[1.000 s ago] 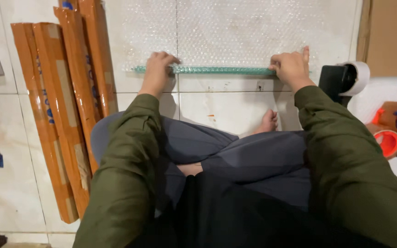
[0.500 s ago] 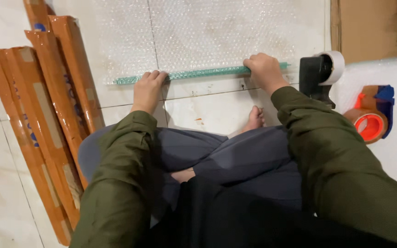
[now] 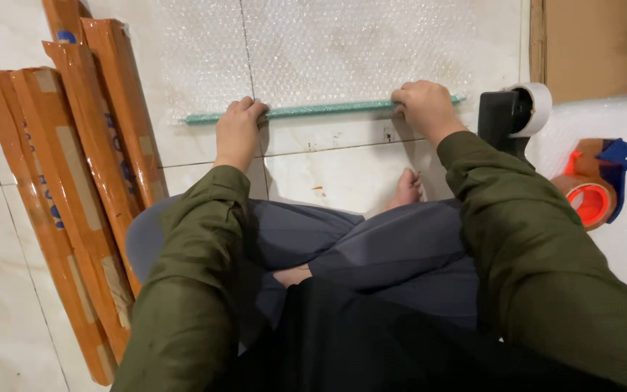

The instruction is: The person sits on the floor and wraps a long blue object with bubble wrap, securing it with clear tape. They then place a piece of cardboard over the wrapped item and roll it up tightly to form a cylindrical package.

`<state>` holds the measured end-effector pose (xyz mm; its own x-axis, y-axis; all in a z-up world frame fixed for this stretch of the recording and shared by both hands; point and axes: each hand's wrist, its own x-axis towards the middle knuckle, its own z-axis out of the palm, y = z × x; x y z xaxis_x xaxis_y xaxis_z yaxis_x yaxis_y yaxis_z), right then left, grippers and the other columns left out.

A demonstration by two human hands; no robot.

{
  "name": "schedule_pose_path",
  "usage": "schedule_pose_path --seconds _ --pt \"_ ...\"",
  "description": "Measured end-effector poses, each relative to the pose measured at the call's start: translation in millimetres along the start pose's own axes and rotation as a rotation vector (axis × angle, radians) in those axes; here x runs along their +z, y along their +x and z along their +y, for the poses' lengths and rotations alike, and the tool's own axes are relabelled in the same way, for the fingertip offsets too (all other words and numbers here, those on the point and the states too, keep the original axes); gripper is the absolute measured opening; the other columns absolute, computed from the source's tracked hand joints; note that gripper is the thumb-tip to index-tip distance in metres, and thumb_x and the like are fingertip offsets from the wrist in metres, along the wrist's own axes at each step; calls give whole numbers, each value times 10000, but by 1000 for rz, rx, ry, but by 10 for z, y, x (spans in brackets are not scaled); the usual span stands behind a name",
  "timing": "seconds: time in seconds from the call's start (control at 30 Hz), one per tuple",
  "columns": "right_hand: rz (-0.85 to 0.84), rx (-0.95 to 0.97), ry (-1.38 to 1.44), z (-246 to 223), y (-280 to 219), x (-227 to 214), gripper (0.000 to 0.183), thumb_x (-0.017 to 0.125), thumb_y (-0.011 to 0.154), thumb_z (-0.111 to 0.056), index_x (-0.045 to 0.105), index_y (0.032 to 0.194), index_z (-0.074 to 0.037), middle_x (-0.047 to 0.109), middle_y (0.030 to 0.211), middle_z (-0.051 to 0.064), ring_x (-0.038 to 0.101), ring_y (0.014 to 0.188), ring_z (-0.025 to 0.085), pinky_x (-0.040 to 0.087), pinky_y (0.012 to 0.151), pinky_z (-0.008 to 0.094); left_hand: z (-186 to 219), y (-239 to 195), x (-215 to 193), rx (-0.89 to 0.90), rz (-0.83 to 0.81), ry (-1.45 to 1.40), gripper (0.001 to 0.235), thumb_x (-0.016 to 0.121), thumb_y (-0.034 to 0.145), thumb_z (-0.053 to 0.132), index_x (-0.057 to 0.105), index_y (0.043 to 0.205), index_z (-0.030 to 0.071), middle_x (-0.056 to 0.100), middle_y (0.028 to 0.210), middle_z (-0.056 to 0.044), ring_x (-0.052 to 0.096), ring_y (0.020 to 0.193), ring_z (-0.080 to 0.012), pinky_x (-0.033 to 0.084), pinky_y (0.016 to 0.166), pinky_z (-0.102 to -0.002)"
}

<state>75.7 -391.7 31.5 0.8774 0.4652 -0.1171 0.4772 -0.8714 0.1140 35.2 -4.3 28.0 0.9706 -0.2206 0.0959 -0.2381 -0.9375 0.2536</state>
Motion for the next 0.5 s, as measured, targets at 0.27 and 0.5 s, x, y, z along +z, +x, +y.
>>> schedule_pose_path --seconds 0.27,0.5 --pt "-127 1 80 37 55 11 94 655 846 -267 655 918 -327 677 850 -46 671 827 230 557 734 371 116 -13 72 -7 -94 -42 108 499 896 93 598 924 125 520 900 -32 544 900 -227 459 772 -329" --pt "-231 15 119 115 138 163 87 634 852 -333 668 932 -346 691 919 -68 672 872 235 549 764 390 637 117 200 170 -128 -207 234 437 891 200 553 1094 206 514 1009 -9 493 1036 -222 387 895 -404"
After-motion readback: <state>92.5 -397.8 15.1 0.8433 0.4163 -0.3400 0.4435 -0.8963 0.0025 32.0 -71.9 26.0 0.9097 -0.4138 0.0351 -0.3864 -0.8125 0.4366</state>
